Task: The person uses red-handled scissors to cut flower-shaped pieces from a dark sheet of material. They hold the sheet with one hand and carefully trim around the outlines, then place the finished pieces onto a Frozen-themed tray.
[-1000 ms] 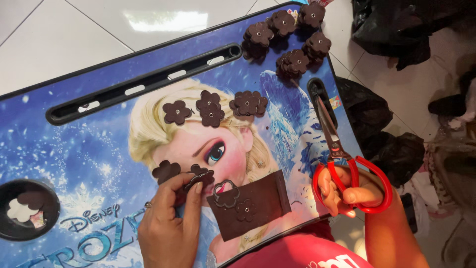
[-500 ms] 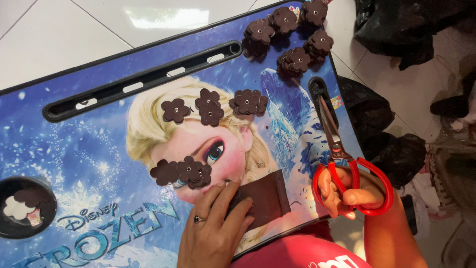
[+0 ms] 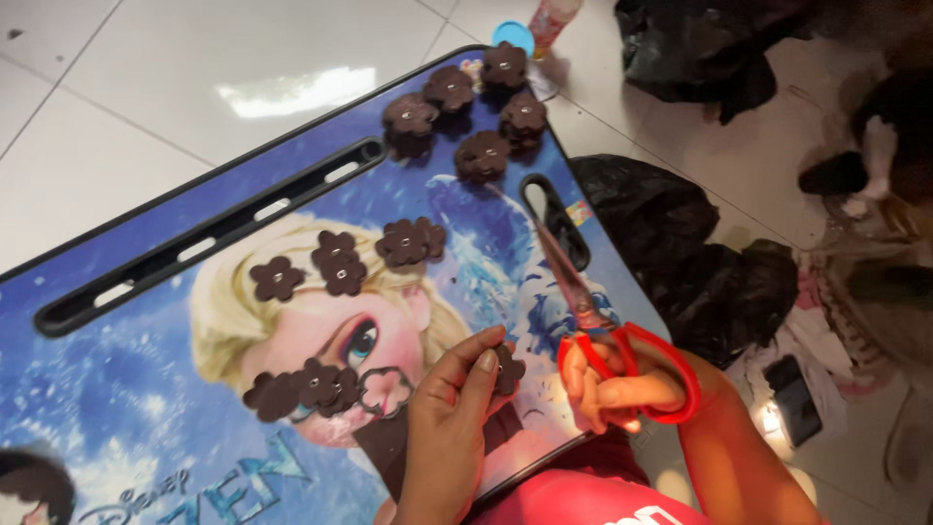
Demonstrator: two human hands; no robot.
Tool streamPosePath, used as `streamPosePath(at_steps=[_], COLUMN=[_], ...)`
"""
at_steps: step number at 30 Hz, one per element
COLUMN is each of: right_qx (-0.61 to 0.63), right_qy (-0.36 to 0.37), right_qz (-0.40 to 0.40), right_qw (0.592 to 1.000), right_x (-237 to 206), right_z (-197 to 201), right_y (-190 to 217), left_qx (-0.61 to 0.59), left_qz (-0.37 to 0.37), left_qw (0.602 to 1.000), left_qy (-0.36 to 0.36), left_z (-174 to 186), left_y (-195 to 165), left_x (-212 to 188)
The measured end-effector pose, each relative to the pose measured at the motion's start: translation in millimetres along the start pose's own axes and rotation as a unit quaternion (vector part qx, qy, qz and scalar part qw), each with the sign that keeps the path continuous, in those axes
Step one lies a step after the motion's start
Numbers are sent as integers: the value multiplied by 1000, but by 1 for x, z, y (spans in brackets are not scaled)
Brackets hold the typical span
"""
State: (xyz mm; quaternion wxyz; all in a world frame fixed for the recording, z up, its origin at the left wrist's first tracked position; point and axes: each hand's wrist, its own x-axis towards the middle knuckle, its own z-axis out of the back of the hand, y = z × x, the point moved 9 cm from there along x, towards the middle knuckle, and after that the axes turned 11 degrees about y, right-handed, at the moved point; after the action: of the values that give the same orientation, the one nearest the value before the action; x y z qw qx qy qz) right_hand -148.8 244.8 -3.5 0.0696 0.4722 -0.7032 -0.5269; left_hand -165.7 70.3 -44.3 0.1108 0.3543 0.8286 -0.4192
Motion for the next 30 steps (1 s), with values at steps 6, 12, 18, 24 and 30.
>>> streamPosePath(at_steps=[6, 12, 18, 24, 30], right_qx=[-56, -109, -58, -77, -85], right_qy=[-187, -251, -325, -323, -323], right_qz=[-74, -78, -17, 3, -6], right_qw=[978, 959, 944, 943, 943], right_x=[-29, -63, -78, -82, -83], right_z=[-12, -21, -14, -9, -9], right_y=[-5, -9, -23, -21, -21], left_qx=[-49, -82, -67, -11, -57], left_qz=[50, 64, 91, 64, 103], left_qw=[997, 994, 992, 993, 992], left_qy=[32, 40, 54, 94, 51], left_z=[-33, -52, -64, -72, -63], left_y=[15, 22, 39, 45, 51], left_x=[6, 2, -6, -5, -7])
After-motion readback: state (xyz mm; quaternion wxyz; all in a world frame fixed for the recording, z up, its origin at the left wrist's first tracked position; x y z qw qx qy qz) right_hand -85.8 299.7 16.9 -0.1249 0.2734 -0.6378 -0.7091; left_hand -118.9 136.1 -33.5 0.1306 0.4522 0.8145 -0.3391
